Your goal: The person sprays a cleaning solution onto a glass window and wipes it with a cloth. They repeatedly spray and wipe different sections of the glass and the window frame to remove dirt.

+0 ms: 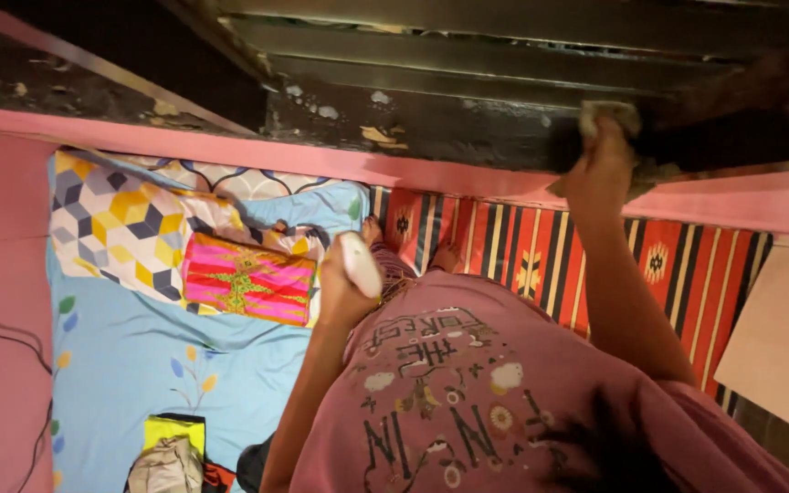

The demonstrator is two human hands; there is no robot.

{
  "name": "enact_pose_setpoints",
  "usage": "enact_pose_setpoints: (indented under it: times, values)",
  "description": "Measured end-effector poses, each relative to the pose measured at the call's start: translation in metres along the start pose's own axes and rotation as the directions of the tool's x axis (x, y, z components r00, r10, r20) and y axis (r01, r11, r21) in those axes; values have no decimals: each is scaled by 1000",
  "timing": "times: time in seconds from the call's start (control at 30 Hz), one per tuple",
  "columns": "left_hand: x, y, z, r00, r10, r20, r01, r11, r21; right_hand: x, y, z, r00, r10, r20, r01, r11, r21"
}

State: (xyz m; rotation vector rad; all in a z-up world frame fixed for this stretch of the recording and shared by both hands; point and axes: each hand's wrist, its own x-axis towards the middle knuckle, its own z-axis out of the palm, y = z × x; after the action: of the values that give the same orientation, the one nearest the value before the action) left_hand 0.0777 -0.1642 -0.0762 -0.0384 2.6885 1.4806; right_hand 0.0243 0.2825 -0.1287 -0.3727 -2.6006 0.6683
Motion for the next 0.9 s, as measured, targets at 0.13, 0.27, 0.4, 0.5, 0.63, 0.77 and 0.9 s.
enact_pose_setpoints:
  times: [0.13, 0.27, 0.4, 0.5, 0.63, 0.77, 0.9]
  values:
    - [16, 97, -37, 989, 1, 147, 1, 1000, -12, 12, -45, 26, 933, 212, 291, -146, 962, -231]
    - [43, 62, -40, 984, 43, 175, -22, 993, -118, 6, -37, 54, 978, 149, 144, -89, 930, -356]
    - [61, 56, -53, 970, 40, 240, 3, 984, -177, -11, -34, 98, 999, -41, 14, 44, 958, -282]
    - [81, 47, -62, 957, 19, 289, 20, 991, -132, -8, -99, 110, 997, -54, 53, 71, 918, -390]
    - [103, 39, -83, 945, -1, 326, 23, 998, -62, -3, -110, 126, 990, -56, 131, 65, 996, -67]
    - [122, 30, -99, 939, 34, 343, -12, 998, -66, 11, -170, 124, 955, -293, 48, 296, 953, -60]
    - [127, 5, -101, 932, 90, 351, -61, 994, -93, 9, -181, 136, 947, -308, 93, 321, 916, -239]
